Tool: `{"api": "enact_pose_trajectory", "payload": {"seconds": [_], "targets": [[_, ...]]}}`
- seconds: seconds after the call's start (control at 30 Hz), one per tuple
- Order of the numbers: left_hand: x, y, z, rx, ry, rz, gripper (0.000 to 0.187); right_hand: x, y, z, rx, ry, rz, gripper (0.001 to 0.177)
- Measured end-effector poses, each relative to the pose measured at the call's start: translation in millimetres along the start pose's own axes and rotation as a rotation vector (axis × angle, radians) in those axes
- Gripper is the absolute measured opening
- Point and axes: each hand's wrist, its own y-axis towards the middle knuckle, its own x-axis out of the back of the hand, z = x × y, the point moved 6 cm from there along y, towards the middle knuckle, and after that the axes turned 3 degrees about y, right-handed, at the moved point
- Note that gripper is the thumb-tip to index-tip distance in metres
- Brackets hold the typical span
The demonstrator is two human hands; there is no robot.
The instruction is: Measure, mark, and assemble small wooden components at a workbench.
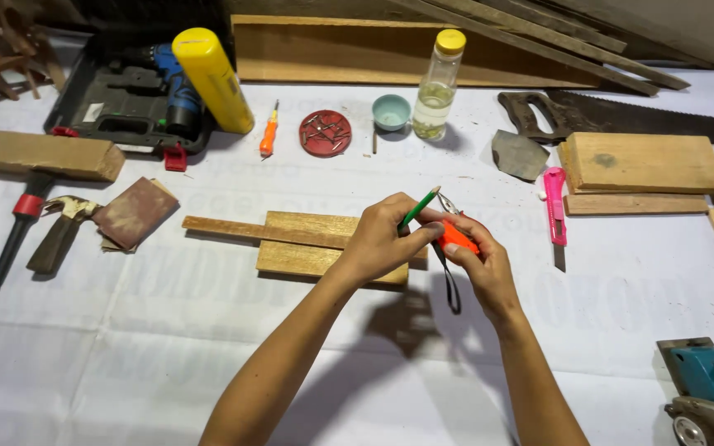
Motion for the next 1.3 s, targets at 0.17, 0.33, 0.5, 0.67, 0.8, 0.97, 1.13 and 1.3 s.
{"api": "enact_pose_trajectory", "payload": {"seconds": [0.17,0.33,0.5,0.67,0.8,0.97,1.13,1.3], "targets": [[33.9,-64.5,4.6,-0.128,-0.069,0.014,0.033,-52.1,-30.7,-28.8,-0.237,0.324,0.125,0.052],[64.9,-101.8,4.3,-0.021,-0.172,0.021,0.034,-97.6,-55.0,-3.3,-0.363,0.347,0.107,0.059],[79.6,-122.1,16.5,0.008,-0.378,0.065,0.021,-125.2,-68.0,16.1,-0.391,0.339,0.069,0.068],[96.0,-129.1,9.9,0.077,-0.462,0.058,0.015,-142.3,-79.4,11.1,-0.454,0.491,0.085,0.066],[106.2,-139.0,-0.4,0.064,-0.385,0.021,0.017,-157.8,-81.0,17.0,-0.488,0.676,0.096,0.06],[113.3,-153.9,-20.1,-0.152,-0.226,-0.002,0.028,-159.3,-83.0,13.3,-0.499,0.852,0.081,0.056],[107.2,-167.7,-28.0,-0.323,-0.145,-0.046,0.034,-156.2,-89.9,-0.2,-0.511,0.875,-0.012,0.06],[94.2,-168.9,-7.9,-0.343,0.041,-0.057,0.008,-149.9,-99.6,-22.3,-0.478,0.791,-0.031,0.065]]}}
